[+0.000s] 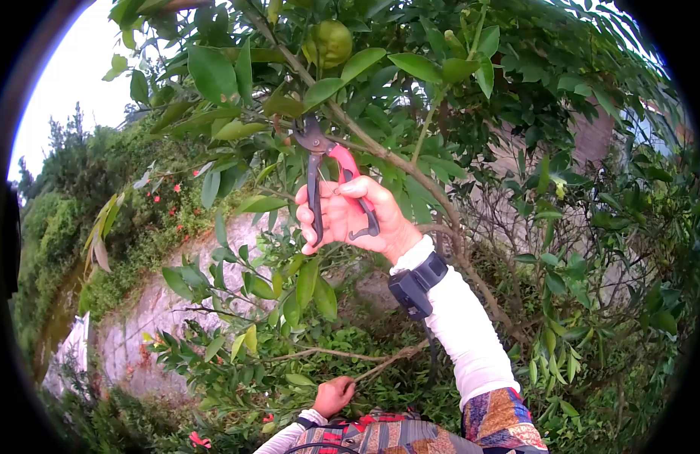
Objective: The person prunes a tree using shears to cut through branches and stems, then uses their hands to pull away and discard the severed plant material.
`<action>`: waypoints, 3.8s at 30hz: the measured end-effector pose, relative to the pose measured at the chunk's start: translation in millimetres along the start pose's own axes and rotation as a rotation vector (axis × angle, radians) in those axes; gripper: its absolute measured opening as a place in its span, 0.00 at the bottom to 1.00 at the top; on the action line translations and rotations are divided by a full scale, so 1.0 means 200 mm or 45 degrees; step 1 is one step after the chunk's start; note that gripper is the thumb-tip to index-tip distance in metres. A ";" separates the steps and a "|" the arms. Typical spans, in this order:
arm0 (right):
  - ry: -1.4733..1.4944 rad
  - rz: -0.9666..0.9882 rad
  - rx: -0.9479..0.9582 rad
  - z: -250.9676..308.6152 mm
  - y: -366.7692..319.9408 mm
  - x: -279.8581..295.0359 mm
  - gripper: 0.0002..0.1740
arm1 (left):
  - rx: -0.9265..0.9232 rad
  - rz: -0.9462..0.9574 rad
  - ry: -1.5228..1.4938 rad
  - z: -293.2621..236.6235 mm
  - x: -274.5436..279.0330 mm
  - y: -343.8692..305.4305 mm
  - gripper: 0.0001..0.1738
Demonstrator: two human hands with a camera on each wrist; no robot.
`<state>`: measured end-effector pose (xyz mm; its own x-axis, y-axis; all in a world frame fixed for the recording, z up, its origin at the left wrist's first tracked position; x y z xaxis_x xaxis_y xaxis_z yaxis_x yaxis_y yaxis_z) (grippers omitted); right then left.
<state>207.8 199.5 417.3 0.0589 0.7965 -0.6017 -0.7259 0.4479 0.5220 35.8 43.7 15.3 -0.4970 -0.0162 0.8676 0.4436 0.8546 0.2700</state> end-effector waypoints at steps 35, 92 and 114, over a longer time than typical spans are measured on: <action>-0.305 -0.253 0.087 -0.10 -0.03 0.07 0.16 | 0.007 -0.016 0.042 0.00 -0.03 -0.01 0.11; -2.959 -1.652 0.003 0.42 -0.77 -0.35 0.32 | 0.008 -0.047 0.012 -0.01 -0.04 -0.01 0.09; -2.945 -1.483 0.042 0.46 -0.81 -0.25 0.19 | 0.011 0.002 0.016 -0.04 0.01 -0.01 0.08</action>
<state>384.5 125.2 417.9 0.4495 -0.6075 0.6549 0.0731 0.7557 0.6508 41.0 38.0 20.1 -0.4869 -0.0214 0.8732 0.4380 0.8589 0.2653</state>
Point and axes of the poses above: each hand's wrist, its own y-axis towards the middle knuckle, its own x-axis out of the back of the hand, z = x × y, the point moved 6 cm from there along y, towards the middle knuckle, and after that the axes turned 15 degrees about y, right-handed, at the moved point
